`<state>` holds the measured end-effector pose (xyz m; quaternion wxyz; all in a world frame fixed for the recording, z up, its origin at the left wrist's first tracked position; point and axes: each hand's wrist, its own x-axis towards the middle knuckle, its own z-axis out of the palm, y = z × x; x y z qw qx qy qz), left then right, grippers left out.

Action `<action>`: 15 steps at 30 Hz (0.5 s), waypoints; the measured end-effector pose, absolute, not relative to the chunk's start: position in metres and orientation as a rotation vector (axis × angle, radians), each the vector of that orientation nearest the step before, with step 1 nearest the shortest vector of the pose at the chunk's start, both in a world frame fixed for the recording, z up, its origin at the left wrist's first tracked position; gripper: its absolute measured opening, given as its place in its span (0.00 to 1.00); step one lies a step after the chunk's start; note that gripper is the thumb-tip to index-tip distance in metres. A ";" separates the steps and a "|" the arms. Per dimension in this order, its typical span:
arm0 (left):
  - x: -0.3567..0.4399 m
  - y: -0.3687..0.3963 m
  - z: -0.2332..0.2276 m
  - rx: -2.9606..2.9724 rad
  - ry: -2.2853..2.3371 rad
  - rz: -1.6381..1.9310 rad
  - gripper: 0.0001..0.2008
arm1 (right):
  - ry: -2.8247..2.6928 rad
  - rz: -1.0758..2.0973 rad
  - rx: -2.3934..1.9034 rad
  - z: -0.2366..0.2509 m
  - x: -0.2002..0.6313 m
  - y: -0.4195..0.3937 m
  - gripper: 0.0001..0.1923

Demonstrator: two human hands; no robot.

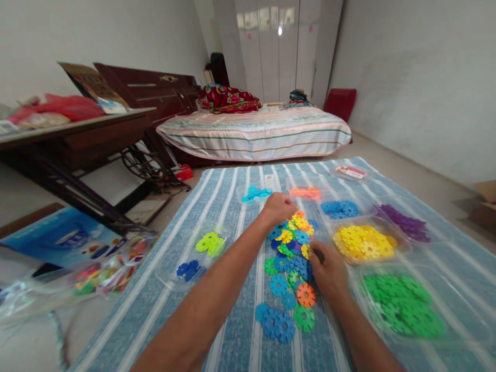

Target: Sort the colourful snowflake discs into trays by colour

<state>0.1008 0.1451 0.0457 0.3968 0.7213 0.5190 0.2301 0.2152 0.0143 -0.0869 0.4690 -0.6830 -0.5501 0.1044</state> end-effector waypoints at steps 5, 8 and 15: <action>0.050 0.095 0.028 2.266 1.282 0.157 0.05 | -1.369 0.239 -1.703 -0.085 0.216 0.014 0.15; 0.030 0.072 0.021 2.358 1.416 0.060 0.06 | -1.376 0.238 -1.725 -0.085 0.217 0.013 0.16; 0.012 0.055 0.003 2.358 1.573 0.015 0.11 | -1.393 0.230 -1.714 -0.089 0.219 0.013 0.16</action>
